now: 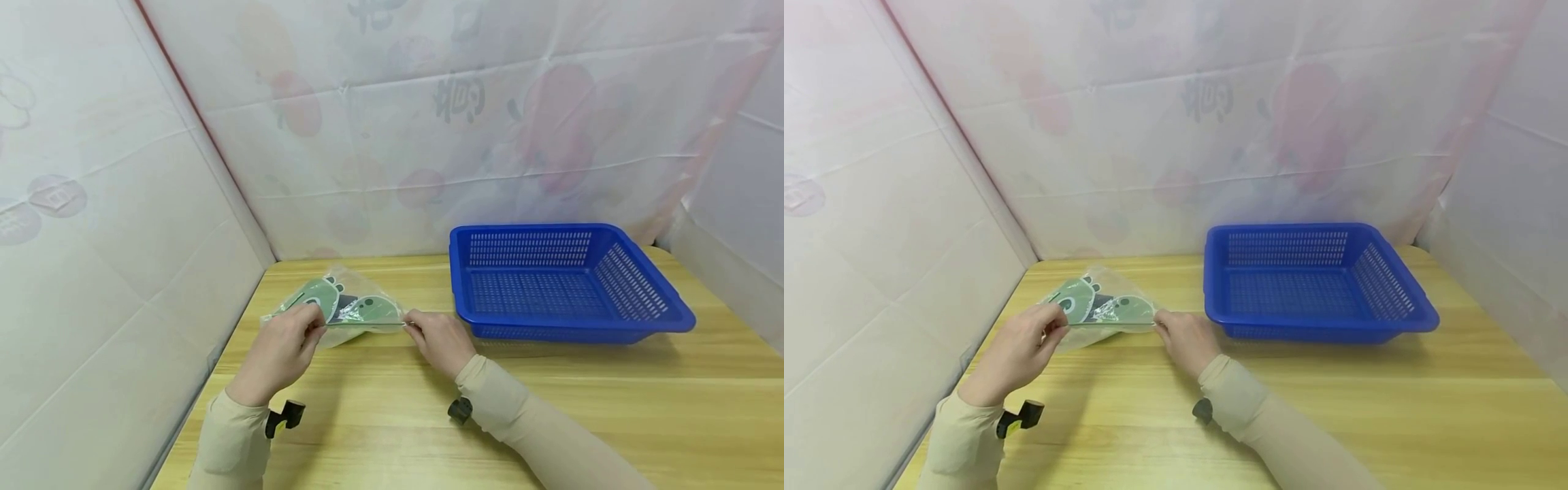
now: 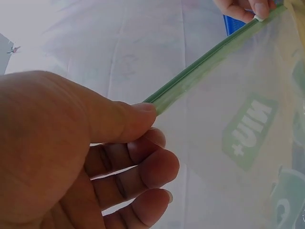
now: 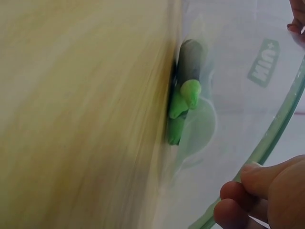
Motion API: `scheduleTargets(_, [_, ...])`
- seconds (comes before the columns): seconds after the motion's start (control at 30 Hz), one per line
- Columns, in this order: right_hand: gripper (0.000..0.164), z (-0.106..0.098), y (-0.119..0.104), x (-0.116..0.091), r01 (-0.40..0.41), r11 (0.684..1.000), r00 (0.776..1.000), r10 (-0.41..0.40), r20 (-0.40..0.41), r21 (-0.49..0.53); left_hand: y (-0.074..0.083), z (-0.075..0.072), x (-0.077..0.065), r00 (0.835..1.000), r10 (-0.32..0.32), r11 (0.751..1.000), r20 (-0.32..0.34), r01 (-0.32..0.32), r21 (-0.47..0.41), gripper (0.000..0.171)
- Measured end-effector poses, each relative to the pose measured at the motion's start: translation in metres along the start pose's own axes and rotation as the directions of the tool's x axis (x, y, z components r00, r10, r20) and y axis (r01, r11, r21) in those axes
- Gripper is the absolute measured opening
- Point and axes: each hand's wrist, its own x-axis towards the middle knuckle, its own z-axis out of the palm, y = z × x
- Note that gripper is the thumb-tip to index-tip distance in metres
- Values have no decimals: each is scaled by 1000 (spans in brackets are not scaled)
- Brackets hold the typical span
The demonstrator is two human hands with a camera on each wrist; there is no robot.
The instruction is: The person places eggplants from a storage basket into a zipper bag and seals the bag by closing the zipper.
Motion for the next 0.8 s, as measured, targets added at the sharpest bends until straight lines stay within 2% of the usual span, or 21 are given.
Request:
scheduleTargets(0.2, [4, 1, 3, -1, -13, 1000, 1000, 13, 17, -23, -1, -1, 0, 1000, 1, 1000, -15, -1, 11, 22])
scheduleTargets(0.5, [6, 3, 5, -2, -78, 994, 992, 86, 94, -78, -1, -3, 0, 1000, -1, 1000, -11, 1, 12, 23])
scheduleTargets(0.8, [4, 2, 7, -2, -194, 976, 966, 208, 155, -104, -1, -2, 0, 1000, 4, 1000, -13, -4, 11, 23])
